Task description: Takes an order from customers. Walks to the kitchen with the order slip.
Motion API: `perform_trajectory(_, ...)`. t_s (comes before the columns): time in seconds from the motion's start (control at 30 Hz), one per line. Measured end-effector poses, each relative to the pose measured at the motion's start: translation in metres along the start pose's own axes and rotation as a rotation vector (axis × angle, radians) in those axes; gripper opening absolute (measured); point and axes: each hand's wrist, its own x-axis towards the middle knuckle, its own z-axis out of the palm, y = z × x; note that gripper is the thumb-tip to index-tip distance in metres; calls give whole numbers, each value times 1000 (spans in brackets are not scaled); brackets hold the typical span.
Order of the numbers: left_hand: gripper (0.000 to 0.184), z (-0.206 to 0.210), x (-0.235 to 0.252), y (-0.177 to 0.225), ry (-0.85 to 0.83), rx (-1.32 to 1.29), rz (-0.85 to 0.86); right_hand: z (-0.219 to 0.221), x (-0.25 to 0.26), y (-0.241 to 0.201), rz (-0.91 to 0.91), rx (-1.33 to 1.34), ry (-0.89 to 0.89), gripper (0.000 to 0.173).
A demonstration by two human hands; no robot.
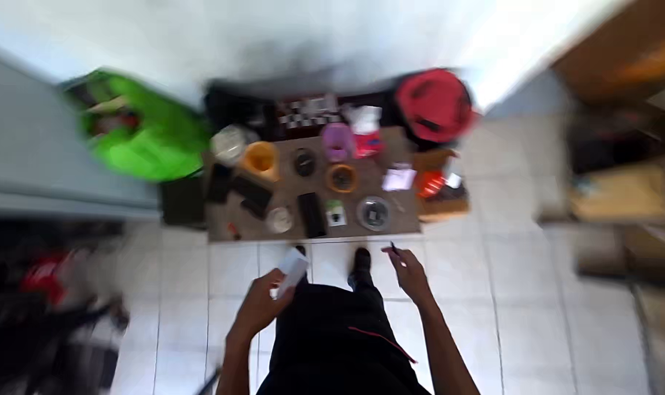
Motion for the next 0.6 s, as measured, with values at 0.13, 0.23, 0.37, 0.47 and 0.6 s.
perform_trajectory(0.13,36,80,-132,-23,223,-9,-532,35,3,-38,-401,-93,-319,36)
perform_trajectory(0.23,37,130,-247,-27,618,-148,-828,81,-16,-89,-642,14,-552,34)
perform_trajectory(0.37,33,190,-364,-30,1171,-279,-1076,152,-71,-179,-964,89,-825,32)
perform_trajectory(0.47,31,246,-426,-51,1479,-355,-1160,213,-152,-241,-1145,121,-975,34)
perform_trajectory(0.6,26,343,-501,-105,1749,-442,-1256,325,-340,-296,-1392,190,-1156,25)
